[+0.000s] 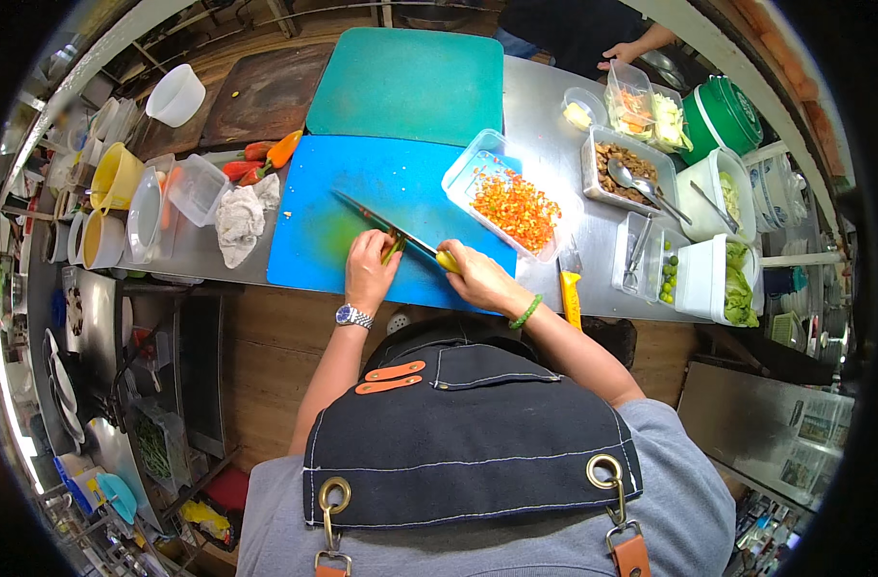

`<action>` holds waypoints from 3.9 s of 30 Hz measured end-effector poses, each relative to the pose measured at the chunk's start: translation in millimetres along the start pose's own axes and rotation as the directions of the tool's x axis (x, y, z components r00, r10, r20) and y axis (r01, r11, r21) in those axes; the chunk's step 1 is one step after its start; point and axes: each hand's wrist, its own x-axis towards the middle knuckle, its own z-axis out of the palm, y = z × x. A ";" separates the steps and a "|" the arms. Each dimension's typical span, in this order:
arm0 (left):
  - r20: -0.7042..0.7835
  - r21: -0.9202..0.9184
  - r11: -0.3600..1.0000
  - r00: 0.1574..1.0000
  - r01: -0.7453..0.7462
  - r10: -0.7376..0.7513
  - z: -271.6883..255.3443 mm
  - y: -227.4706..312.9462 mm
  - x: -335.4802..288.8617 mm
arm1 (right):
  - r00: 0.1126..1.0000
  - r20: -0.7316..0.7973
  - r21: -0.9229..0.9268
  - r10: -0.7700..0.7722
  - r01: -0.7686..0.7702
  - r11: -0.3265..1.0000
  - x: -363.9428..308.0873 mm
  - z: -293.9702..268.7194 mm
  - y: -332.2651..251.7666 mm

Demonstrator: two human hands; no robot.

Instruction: The person dices orange bell peppers on a blue cutting board using a chef's knife, then transfers the diced pieces into a clear plastic container. They continue chopping additional peppers and place the finished pieces into the container.

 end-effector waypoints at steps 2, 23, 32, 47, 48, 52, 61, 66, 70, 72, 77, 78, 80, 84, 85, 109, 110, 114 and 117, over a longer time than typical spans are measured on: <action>0.006 -0.001 1.000 1.000 0.006 -0.006 -7.6 -2.8 -2.6 | 0.999 0.024 -0.012 -0.023 0.023 1.000 0.8 0.3 0.3; 0.099 0.135 0.975 0.976 0.179 -0.193 -13.8 9.1 15.4 | 0.997 0.073 -0.382 -0.020 0.047 0.923 46.5 18.4 -36.3; 0.072 0.118 0.982 0.985 0.148 -0.157 -15.0 6.1 13.8 | 0.995 0.099 -0.422 -0.026 0.065 0.904 42.2 14.9 -45.8; 0.136 0.088 0.985 0.978 0.147 -0.158 -13.0 1.0 20.5 | 0.994 0.064 -0.394 -0.092 0.110 0.913 77.7 33.3 -31.5; 0.151 0.091 0.984 0.975 0.150 -0.162 -13.6 2.8 19.3 | 0.992 0.058 -0.389 -0.115 0.129 0.912 80.8 33.9 -32.7; 0.123 0.109 0.977 0.973 0.184 -0.197 -22.7 6.8 15.5 | 0.993 0.115 -0.428 -0.030 0.077 0.901 57.9 15.9 -49.7; 0.124 0.072 0.985 0.978 0.157 -0.165 -18.4 2.1 9.0 | 0.990 0.110 -0.305 -0.086 0.116 0.945 93.3 11.6 -39.6; 0.063 0.031 0.989 0.987 0.147 -0.148 -18.5 1.0 2.3 | 0.992 0.114 -0.306 -0.046 0.079 0.949 57.4 0.0 -44.4; 0.071 0.105 0.982 0.983 0.160 -0.168 -17.1 -1.2 1.5 | 0.985 0.168 -0.377 0.033 0.033 0.926 39.1 -4.4 -54.6; 0.076 0.110 0.979 0.981 0.169 -0.178 -17.3 -2.7 3.1 | 0.991 0.134 -0.400 -0.005 0.058 0.915 37.0 4.9 -52.4; 0.120 0.058 0.985 0.978 0.164 -0.170 -16.0 -6.4 9.3 | 0.994 0.058 -0.396 -0.088 0.104 0.912 74.0 36.9 -31.7; 0.130 0.059 0.985 0.978 0.159 -0.166 -14.7 -7.9 7.2 | 0.993 0.060 -0.397 -0.106 0.121 0.910 77.3 35.2 -35.5; 0.084 0.097 0.985 0.984 0.146 -0.155 -15.1 -7.5 4.9 | 0.991 0.043 -0.431 -0.127 0.133 0.893 75.1 30.4 -41.3; 0.082 0.061 0.985 0.983 0.161 -0.166 -17.4 -4.6 4.3 | 0.998 0.041 -0.399 -0.049 0.061 0.915 51.0 48.3 -31.5; 0.072 0.059 0.988 0.986 0.143 -0.147 -16.3 -5.0 3.8 | 0.996 0.036 -0.383 -0.079 0.087 0.920 59.1 49.6 -31.5; 0.065 0.058 0.987 0.986 0.150 -0.153 -14.7 -11.8 -3.2 | 0.988 0.148 -0.392 -0.042 0.097 0.915 69.2 21.6 -64.1; 0.062 0.054 0.988 0.987 0.147 -0.150 -15.2 -11.5 -2.2 | 0.987 0.161 -0.409 0.007 0.060 0.911 54.6 20.4 -65.5; 0.074 0.031 0.991 0.988 0.130 -0.132 -18.9 -2.8 2.4 | 0.997 0.074 -0.406 -0.039 0.066 0.911 60.2 45.9 -37.9; 0.083 0.037 0.992 0.989 0.120 -0.123 -17.1 -3.4 0.7 | 0.985 0.099 -0.380 -0.142 0.169 0.909 81.6 30.7 -43.1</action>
